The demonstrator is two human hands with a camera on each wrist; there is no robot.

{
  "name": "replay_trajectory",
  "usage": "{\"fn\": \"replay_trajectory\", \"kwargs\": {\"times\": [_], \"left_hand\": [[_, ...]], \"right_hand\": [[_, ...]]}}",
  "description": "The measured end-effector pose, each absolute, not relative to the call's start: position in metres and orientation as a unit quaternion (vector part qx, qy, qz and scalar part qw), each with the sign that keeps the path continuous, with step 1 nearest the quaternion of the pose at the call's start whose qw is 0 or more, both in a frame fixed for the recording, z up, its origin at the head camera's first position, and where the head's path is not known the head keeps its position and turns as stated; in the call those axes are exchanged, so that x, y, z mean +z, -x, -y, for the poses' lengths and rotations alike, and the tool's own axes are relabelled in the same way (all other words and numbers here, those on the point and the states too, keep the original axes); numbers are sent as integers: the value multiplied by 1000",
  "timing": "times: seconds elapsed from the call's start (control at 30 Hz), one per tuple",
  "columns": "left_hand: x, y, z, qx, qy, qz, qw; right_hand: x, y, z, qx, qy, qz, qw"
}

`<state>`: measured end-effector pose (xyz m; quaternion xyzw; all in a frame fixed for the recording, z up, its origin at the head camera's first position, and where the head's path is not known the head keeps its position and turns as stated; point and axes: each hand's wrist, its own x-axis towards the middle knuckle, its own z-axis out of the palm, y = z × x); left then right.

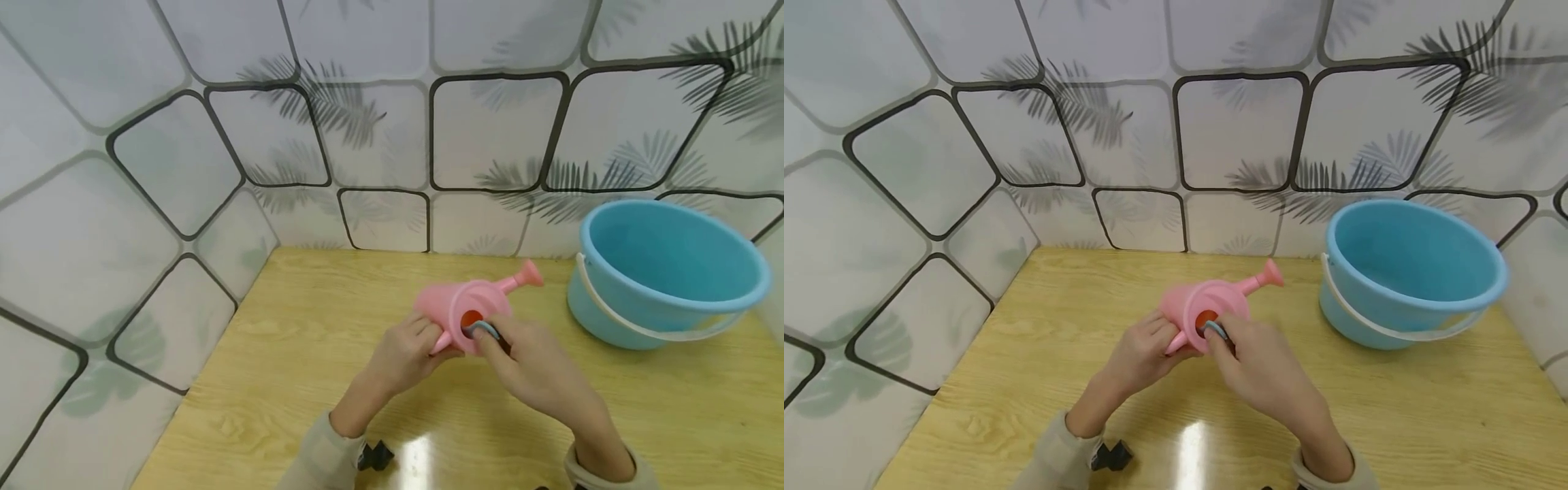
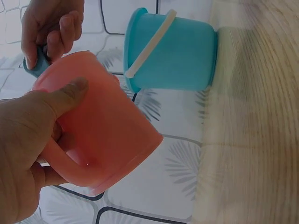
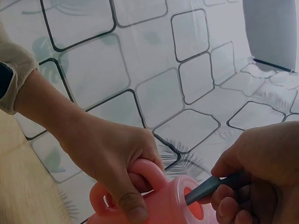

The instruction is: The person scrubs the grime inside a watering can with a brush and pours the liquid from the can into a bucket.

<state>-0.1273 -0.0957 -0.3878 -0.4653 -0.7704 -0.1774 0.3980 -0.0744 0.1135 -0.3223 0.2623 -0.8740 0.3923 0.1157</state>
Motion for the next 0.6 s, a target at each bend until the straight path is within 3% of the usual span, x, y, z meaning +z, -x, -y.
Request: {"fn": "replay_trajectory", "kwargs": {"times": [0.23,0.33,0.43,0.6], "left_hand": [[-379,138,95,-222,467,787,337],[-374,141,93,-246,451,800,310],[-373,141,89,-264,437,808,294],[-375,136,82,-264,429,816,285]], "right_hand": [[-324,83,-113,327,-233,885,238],[-327,89,-112,332,-212,884,253],[-327,91,-112,399,-182,876,200],[-321,90,-117,537,-116,835,38]]}}
